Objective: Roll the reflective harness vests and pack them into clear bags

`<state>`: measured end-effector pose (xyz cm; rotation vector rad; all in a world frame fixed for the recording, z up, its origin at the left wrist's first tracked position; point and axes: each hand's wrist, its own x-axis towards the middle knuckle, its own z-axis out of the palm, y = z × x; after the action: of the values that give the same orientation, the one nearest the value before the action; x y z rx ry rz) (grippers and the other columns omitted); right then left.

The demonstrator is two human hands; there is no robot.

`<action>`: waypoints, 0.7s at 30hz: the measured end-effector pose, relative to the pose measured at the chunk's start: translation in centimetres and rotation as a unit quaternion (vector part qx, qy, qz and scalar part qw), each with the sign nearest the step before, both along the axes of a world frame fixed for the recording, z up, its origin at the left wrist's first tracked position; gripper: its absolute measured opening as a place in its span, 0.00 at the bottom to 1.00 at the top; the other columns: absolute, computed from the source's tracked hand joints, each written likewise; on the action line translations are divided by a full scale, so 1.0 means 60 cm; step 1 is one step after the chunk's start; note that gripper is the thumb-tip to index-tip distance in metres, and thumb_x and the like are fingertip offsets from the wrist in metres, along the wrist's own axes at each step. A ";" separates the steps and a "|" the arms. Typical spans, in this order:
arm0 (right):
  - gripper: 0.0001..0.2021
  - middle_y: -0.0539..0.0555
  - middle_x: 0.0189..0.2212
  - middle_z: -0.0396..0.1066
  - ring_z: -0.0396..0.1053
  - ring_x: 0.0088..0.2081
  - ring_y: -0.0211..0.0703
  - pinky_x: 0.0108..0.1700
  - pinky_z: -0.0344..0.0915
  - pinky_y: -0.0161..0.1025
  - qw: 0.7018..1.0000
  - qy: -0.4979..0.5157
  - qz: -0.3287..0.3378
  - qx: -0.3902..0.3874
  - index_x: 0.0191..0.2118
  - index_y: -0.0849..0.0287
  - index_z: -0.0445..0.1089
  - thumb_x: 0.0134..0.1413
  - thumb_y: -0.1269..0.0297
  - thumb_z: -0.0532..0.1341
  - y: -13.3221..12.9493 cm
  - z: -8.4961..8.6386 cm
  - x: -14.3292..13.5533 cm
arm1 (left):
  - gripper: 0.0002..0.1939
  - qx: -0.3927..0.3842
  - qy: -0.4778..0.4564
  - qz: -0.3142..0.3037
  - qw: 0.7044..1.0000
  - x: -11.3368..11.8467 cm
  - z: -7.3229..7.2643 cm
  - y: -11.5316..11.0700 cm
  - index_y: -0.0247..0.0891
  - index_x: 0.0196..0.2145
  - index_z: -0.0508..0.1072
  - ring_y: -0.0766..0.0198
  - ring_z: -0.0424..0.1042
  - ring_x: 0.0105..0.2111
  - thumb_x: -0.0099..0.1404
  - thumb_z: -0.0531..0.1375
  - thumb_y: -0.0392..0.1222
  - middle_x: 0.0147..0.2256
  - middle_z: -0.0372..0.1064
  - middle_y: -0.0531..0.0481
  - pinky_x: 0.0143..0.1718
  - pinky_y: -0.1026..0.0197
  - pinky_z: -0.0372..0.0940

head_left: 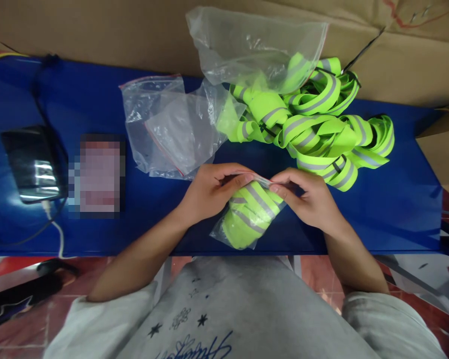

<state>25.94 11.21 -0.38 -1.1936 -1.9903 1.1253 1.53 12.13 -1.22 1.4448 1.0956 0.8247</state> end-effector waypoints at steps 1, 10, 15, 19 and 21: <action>0.03 0.49 0.33 0.76 0.71 0.32 0.34 0.33 0.67 0.32 1.000 -0.003 -0.008 0.012 0.41 0.56 0.74 0.69 0.65 0.64 0.000 -0.001 0.000 | 0.10 0.003 0.000 0.004 1.000 0.002 -0.001 0.000 0.40 0.42 0.85 0.66 0.81 0.38 0.72 0.64 0.46 0.40 0.84 0.52 0.38 0.68 0.71; 0.02 0.49 0.31 0.72 0.68 0.30 0.34 0.31 0.63 0.34 0.996 -0.023 -0.036 0.076 0.41 0.56 0.74 0.68 0.66 0.64 0.000 -0.011 -0.012 | 0.15 -0.045 -0.048 0.004 0.998 0.009 -0.020 0.005 0.39 0.47 0.82 0.63 0.79 0.41 0.71 0.65 0.52 0.42 0.82 0.48 0.40 0.64 0.70; 0.04 0.50 0.33 0.73 0.69 0.31 0.36 0.33 0.63 0.35 0.993 -0.042 -0.047 0.097 0.43 0.57 0.75 0.69 0.64 0.64 0.004 -0.028 -0.014 | 0.18 -0.048 -0.089 0.018 0.995 0.008 -0.029 0.010 0.39 0.51 0.77 0.62 0.78 0.42 0.68 0.68 0.50 0.43 0.79 0.48 0.43 0.62 0.71; 0.07 0.52 0.34 0.74 0.71 0.33 0.37 0.35 0.64 0.35 0.991 -0.057 -0.054 0.111 0.44 0.59 0.76 0.70 0.62 0.62 0.005 -0.036 -0.013 | 0.19 -0.062 -0.082 0.017 0.995 0.003 -0.038 0.018 0.39 0.48 0.78 0.63 0.77 0.39 0.64 0.71 0.51 0.39 0.78 0.50 0.41 0.62 0.71; 0.09 0.52 0.34 0.75 0.70 0.32 0.36 0.35 0.64 0.35 0.992 -0.049 -0.059 0.104 0.45 0.59 0.76 0.71 0.61 0.61 0.005 -0.037 -0.012 | 0.19 -0.064 -0.075 0.033 0.995 -0.001 -0.047 0.027 0.38 0.45 0.80 0.63 0.77 0.38 0.64 0.70 0.54 0.39 0.79 0.49 0.41 0.62 0.71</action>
<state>25.20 11.51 -2.63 -1.2572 -2.0243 0.7940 1.50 13.73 -4.01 1.2252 1.0662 0.8791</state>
